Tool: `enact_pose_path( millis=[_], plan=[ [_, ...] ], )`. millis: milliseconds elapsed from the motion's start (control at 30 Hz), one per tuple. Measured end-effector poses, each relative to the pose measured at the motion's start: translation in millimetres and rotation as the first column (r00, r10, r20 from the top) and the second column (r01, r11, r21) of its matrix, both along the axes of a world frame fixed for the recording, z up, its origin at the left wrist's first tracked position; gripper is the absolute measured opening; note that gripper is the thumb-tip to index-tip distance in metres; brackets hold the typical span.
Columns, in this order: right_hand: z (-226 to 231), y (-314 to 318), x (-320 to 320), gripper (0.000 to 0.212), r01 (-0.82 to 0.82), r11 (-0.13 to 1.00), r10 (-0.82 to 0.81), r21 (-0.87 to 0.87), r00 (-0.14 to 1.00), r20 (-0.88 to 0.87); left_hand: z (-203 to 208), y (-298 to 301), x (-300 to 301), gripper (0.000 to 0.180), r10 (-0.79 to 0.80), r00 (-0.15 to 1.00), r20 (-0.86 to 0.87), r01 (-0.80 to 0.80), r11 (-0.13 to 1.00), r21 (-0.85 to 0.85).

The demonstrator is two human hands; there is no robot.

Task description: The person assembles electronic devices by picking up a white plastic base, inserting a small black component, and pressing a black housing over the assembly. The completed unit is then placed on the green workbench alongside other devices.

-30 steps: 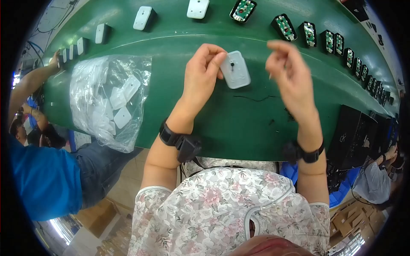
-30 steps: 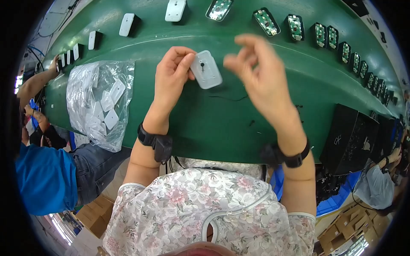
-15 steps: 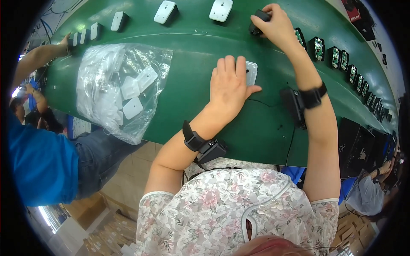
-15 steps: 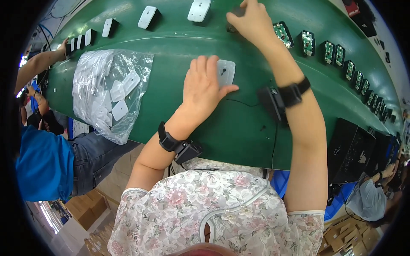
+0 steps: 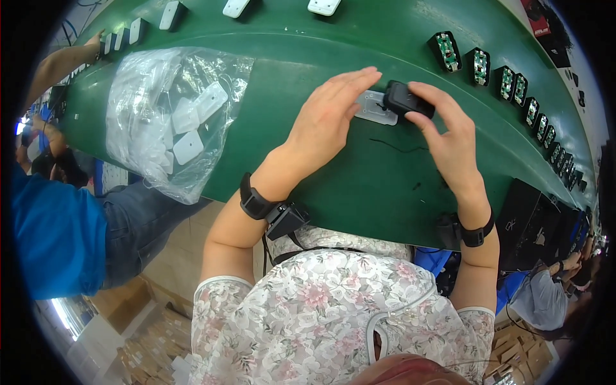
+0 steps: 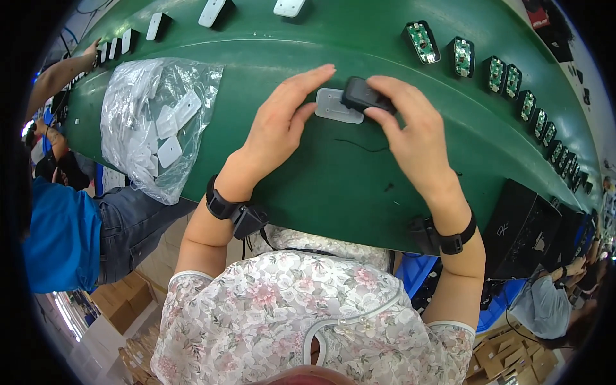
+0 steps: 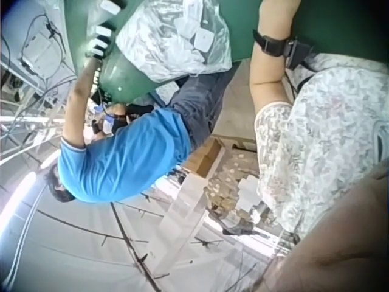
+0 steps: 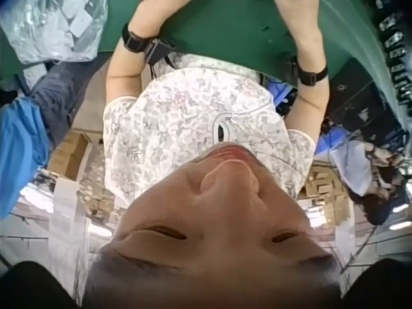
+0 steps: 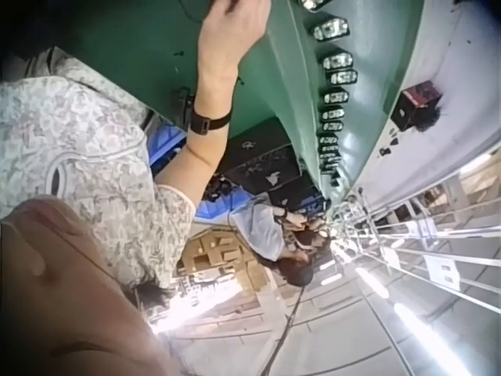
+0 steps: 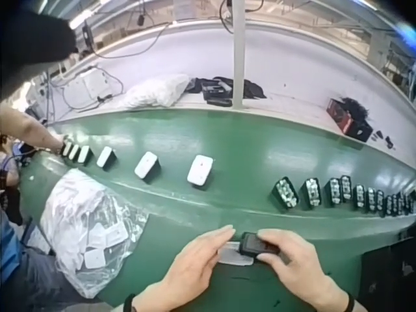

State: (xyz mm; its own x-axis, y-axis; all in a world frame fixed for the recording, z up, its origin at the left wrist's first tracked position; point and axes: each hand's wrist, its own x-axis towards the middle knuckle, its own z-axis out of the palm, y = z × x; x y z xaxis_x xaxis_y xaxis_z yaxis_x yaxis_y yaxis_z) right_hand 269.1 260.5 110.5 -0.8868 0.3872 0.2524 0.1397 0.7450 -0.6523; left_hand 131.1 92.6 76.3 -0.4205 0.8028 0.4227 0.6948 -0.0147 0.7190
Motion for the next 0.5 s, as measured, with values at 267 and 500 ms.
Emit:
enact_pose_path(
  millis=[267, 500],
  plan=[
    [-11, -17, -20, 0.031, -0.236, 0.965, 0.241, 0.117, 0.970, -0.034, -9, -17, -5, 0.055, -0.040, 0.997, -0.072, 0.034, 0.997, -0.074],
    [-22, -22, -18, 0.033, -0.196, 0.955, 0.210, 0.222, 0.977, -0.041, -14, -18, -4, 0.056, -0.027, 0.978, -0.208, -0.011, 0.984, -0.179]
  ],
)
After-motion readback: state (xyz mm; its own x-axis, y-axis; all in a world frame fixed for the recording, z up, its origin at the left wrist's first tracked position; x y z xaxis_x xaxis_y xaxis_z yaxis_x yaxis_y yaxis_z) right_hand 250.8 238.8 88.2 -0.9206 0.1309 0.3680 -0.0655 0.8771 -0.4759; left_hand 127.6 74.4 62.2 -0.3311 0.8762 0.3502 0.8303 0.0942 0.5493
